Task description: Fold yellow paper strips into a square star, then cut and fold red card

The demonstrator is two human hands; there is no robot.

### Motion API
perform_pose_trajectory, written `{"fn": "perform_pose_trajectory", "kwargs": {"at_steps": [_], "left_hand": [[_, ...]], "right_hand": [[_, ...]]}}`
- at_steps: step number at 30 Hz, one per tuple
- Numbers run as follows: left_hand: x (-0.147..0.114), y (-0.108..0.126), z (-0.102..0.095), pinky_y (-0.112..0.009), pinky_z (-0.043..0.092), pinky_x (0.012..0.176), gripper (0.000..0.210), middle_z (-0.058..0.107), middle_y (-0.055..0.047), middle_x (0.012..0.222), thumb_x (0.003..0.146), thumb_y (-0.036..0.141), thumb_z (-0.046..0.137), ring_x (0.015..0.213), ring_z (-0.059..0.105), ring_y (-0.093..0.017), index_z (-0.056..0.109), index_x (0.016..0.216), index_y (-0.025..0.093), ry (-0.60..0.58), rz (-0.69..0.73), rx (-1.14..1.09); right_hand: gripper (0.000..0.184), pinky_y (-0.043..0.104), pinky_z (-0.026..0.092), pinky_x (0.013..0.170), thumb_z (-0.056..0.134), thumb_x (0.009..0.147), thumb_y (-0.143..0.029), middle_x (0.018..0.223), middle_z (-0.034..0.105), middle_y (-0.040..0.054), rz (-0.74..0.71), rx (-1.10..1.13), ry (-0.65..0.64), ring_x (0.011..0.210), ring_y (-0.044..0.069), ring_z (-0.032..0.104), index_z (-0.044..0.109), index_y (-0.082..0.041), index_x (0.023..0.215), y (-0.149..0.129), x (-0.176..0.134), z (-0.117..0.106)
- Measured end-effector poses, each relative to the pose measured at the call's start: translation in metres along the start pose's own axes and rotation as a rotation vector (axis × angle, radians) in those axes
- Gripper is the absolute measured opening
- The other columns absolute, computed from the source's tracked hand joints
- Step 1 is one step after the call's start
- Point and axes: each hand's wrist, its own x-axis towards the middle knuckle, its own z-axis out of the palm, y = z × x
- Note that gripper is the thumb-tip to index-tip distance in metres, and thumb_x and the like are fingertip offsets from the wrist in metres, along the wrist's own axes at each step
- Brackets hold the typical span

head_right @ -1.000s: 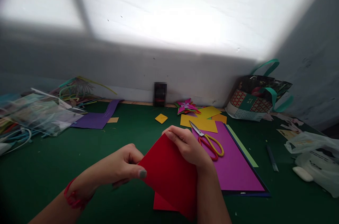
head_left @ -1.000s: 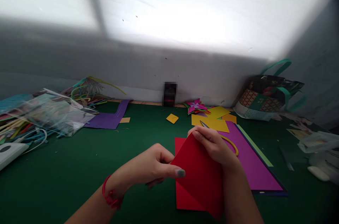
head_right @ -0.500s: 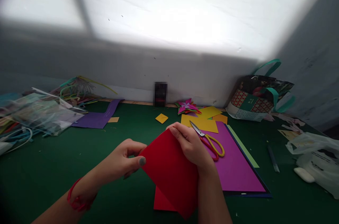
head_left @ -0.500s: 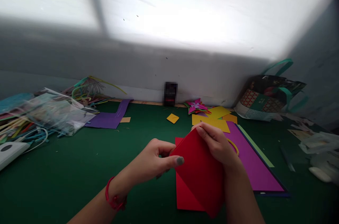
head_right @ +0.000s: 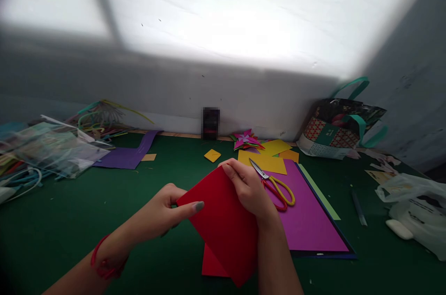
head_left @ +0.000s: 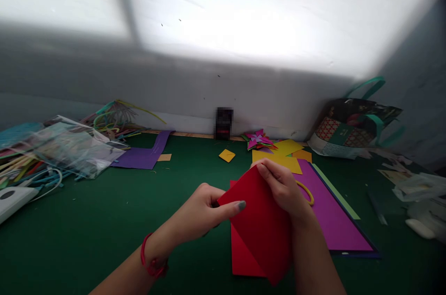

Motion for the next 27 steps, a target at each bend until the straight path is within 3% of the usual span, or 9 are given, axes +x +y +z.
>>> {"fn": "perform_pose_trajectory", "kwargs": {"at_steps": [5, 7, 14, 23, 27], "left_hand": [[-0.001, -0.008, 0.003, -0.018, 0.019, 0.030, 0.052, 0.032, 0.007, 0.035, 0.078, 0.054, 0.046, 0.028, 0.025, -0.003, 0.033, 0.044, 0.017, -0.170, -0.059, -0.196], [-0.002, -0.009, 0.004, -0.018, 0.019, 0.030, 0.053, 0.032, 0.007, 0.034, 0.077, 0.056, 0.045, 0.028, 0.026, -0.003, 0.034, 0.043, 0.017, -0.187, -0.054, -0.240], [0.001, 0.000, 0.011, -0.020, 0.017, 0.039, 0.047, 0.025, 0.007, 0.047, 0.081, 0.043, 0.048, 0.041, 0.022, -0.004, 0.028, 0.049, 0.017, 0.018, 0.078, -0.070], [-0.001, -0.006, 0.013, -0.018, 0.020, 0.034, 0.046, 0.032, 0.007, 0.041, 0.081, 0.049, 0.045, 0.035, 0.028, -0.004, 0.033, 0.050, 0.017, -0.021, -0.062, -0.145], [0.002, 0.000, 0.014, -0.017, 0.029, 0.041, 0.039, 0.042, 0.004, 0.052, 0.081, 0.044, 0.048, 0.045, 0.040, -0.006, 0.041, 0.055, 0.016, 0.189, 0.049, -0.079]], "right_hand": [[0.024, 0.021, 0.035, 0.049, 0.037, 0.091, -0.032, 0.069, 0.050, -0.0006, -0.064, 0.056, -0.020, 0.057, 0.011, 0.044, 0.053, -0.020, 0.078, -0.003, 0.000, 0.002], [0.024, 0.021, 0.034, 0.049, 0.038, 0.091, -0.031, 0.068, 0.049, -0.0008, -0.076, 0.062, -0.013, 0.057, 0.011, 0.044, 0.053, -0.020, 0.076, -0.004, 0.000, 0.001], [0.021, 0.021, 0.032, 0.046, 0.039, 0.090, -0.031, 0.064, 0.047, -0.0021, -0.051, 0.047, 0.038, 0.054, 0.011, 0.041, 0.053, -0.021, 0.078, -0.004, -0.002, 0.000], [0.022, 0.020, 0.032, 0.045, 0.039, 0.090, -0.031, 0.062, 0.047, -0.0028, -0.065, 0.060, 0.047, 0.052, 0.010, 0.040, 0.053, -0.021, 0.076, 0.000, 0.000, 0.003], [0.021, 0.019, 0.031, 0.043, 0.039, 0.090, -0.029, 0.060, 0.047, -0.0036, -0.086, 0.023, 0.106, 0.050, 0.009, 0.040, 0.053, -0.021, 0.076, -0.003, 0.000, 0.005]]}}
